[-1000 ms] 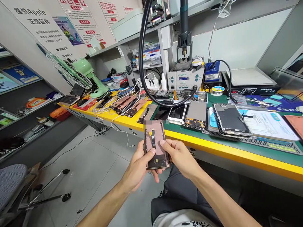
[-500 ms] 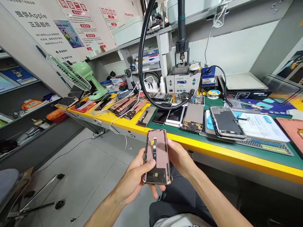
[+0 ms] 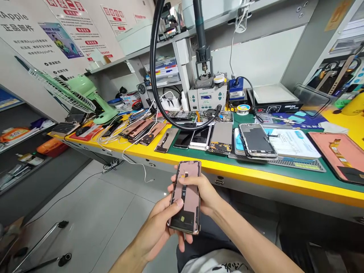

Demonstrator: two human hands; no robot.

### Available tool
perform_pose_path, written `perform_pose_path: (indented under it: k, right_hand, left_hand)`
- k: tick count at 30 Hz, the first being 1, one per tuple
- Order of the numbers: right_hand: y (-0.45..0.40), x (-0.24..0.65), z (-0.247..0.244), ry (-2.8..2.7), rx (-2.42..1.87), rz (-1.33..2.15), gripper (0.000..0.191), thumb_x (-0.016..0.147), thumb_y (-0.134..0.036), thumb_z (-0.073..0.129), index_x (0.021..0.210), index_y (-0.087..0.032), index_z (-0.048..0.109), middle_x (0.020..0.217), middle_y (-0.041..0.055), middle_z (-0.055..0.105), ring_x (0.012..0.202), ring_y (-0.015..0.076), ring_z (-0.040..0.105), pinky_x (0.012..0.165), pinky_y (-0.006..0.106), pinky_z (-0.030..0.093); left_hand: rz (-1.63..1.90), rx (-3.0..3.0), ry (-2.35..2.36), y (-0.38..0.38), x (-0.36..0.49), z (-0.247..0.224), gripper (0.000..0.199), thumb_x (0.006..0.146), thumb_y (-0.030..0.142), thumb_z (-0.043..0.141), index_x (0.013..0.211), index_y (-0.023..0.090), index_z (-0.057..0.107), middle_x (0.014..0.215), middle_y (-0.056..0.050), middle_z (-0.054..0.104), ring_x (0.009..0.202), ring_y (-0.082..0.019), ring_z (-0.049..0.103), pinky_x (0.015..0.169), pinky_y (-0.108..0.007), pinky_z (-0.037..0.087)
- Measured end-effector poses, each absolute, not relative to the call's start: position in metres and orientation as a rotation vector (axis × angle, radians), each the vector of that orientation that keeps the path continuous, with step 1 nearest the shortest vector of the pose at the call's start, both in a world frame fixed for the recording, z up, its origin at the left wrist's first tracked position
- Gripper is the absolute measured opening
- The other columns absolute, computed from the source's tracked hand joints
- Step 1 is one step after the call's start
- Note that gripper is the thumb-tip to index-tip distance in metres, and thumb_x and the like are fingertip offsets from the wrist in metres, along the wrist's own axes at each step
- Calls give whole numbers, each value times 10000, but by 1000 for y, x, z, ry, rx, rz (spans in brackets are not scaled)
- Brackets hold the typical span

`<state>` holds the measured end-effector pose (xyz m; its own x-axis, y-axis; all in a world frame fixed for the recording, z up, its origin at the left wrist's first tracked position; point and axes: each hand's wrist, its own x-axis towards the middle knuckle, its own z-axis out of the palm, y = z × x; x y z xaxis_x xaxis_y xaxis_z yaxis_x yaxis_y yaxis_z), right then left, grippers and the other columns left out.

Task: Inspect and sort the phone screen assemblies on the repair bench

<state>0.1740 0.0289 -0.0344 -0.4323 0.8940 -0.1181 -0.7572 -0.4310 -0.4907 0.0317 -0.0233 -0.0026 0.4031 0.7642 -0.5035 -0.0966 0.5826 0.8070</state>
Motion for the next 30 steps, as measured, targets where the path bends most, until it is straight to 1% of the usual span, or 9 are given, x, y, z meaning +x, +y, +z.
perform_pose_path:
  k: [6, 9, 12, 14, 15, 17, 22, 26, 30]
  right_hand:
    - [33, 177, -38, -432, -423, 2051, 409, 739, -61, 700, 1134, -147, 638, 969, 81, 718, 814, 260, 718, 720, 398, 598]
    - [35, 181, -37, -411, -373, 2114, 411, 751, -58, 686, 1149, -145, 638, 974, 76, 715, 820, 246, 712, 735, 396, 605]
    - [37, 185, -35, -397, -314, 2164, 412, 773, -64, 664, 1175, -146, 629, 972, 61, 711, 825, 228, 706, 769, 399, 605]
    - [38, 187, -34, -396, -271, 2188, 426, 790, -64, 640, 1207, -152, 617, 990, 55, 707, 836, 223, 703, 787, 400, 601]
    - [38, 187, -33, -395, -253, 2197, 431, 801, -66, 629, 1222, -154, 610, 998, 55, 705, 840, 221, 701, 787, 398, 599]
    - [38, 188, -33, -392, -230, 2210, 436, 814, -73, 614, 1242, -155, 601, 1002, 55, 701, 834, 222, 699, 776, 399, 596]
    - [37, 187, -33, -384, -215, 2230, 426, 812, -95, 617, 1234, -156, 604, 981, 60, 706, 826, 237, 697, 773, 417, 590]
    - [35, 187, -30, -374, -223, 2236, 403, 817, -95, 609, 1211, -178, 621, 973, 58, 722, 787, 231, 700, 711, 390, 598]
    - [35, 186, -27, -350, -241, 2235, 374, 814, -74, 579, 1170, -166, 645, 986, 56, 727, 814, 227, 705, 757, 394, 603]
  left_hand:
    - [670, 740, 1022, -25, 37, -2, 292, 953, 384, 534, 1072, 120, 571, 737, -113, 705, 528, -196, 656, 393, -254, 509]
    - [651, 695, 891, -24, 36, 0, 479, 986, 481, 401, 1096, 68, 616, 846, -182, 711, 637, -254, 689, 450, -308, 529]
    - [621, 579, 633, -25, 38, -1, 687, 980, 577, 268, 1205, 30, 618, 1084, -258, 674, 879, -353, 694, 666, -445, 560]
    - [631, 472, 486, -28, 42, -6, 750, 959, 621, 257, 1235, 23, 617, 1189, -270, 636, 1007, -384, 658, 840, -511, 509]
    - [644, 419, 432, -31, 45, -10, 767, 950, 635, 262, 1242, 22, 618, 1214, -266, 625, 1048, -385, 640, 899, -518, 477]
    - [687, 331, 352, -37, 52, -19, 780, 942, 643, 273, 1251, 18, 622, 1239, -248, 616, 1088, -365, 619, 954, -492, 447]
    - [790, 254, 276, -48, 61, -37, 796, 948, 646, 286, 1263, 0, 627, 1233, -216, 638, 1065, -315, 639, 959, -406, 460]
    - [829, 273, 289, -51, 62, -39, 746, 948, 643, 344, 1260, 34, 641, 1218, -196, 664, 1054, -314, 659, 953, -394, 470]
    - [843, 284, 304, -51, 63, -38, 714, 918, 667, 428, 1270, 85, 645, 1212, -171, 684, 1065, -312, 667, 960, -397, 472]
